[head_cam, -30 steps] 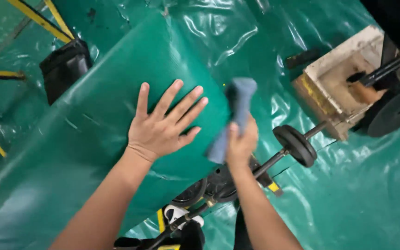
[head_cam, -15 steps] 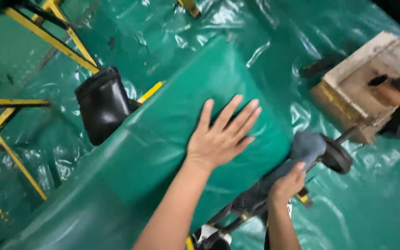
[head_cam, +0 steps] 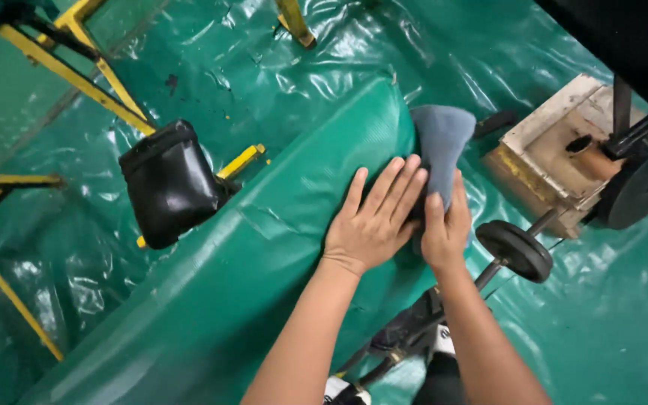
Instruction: The recorder uses a blue cloth to wipe down various gym equipment, including weight plates, benches, and machines.
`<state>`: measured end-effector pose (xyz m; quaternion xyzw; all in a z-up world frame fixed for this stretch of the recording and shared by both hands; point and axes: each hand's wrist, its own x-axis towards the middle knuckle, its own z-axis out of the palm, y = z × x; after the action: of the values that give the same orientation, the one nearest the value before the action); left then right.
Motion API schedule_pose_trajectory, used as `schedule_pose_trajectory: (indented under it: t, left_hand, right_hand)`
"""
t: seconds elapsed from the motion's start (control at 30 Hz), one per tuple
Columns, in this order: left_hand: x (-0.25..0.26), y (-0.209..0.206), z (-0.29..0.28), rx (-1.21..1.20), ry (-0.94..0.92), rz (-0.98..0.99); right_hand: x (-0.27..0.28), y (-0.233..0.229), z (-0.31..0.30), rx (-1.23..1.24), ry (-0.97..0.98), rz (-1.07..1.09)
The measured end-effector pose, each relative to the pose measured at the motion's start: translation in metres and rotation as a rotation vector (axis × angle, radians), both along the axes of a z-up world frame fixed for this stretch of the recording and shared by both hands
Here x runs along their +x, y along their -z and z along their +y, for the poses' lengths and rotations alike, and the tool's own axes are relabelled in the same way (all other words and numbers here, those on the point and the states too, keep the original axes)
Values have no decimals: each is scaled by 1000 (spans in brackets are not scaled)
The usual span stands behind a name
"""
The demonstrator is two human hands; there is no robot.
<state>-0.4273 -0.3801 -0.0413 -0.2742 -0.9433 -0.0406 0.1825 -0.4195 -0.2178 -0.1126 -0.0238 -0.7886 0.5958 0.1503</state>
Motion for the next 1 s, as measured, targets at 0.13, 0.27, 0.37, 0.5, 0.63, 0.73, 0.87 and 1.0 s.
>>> schedule_pose_trajectory:
  t: [0.13,0.27,0.37,0.5,0.63,0.73,0.87,1.0]
  left_hand:
    - [-9,-1,0,-129,-70,26]
    - [-9,2,1,-141,-67,-40]
    - [-8,0,10,-110,-76,-34]
    - [-3,4,9,-52,-105,24]
    - [-5,-1,17,-79,-91,45]
    - [10,-3,24,-105,-106,-16]
    - [95,-1,36,233,-345,53]
    - [267,35,2,448,-649,-91]
  right_hand:
    - [-4,19,20,148,-46,168]
    - [-39,-1,50,328,-379,175]
    - [-57,8,72,244,-547,-47]
    - [-64,39,75,159,-522,-208]
    - [-25,25,69,89,-383,-290]
    - [10,31,70,236,-496,120]
    - [34,36,47,461,-422,279]
    - [101,1,-40,657,-362,227]
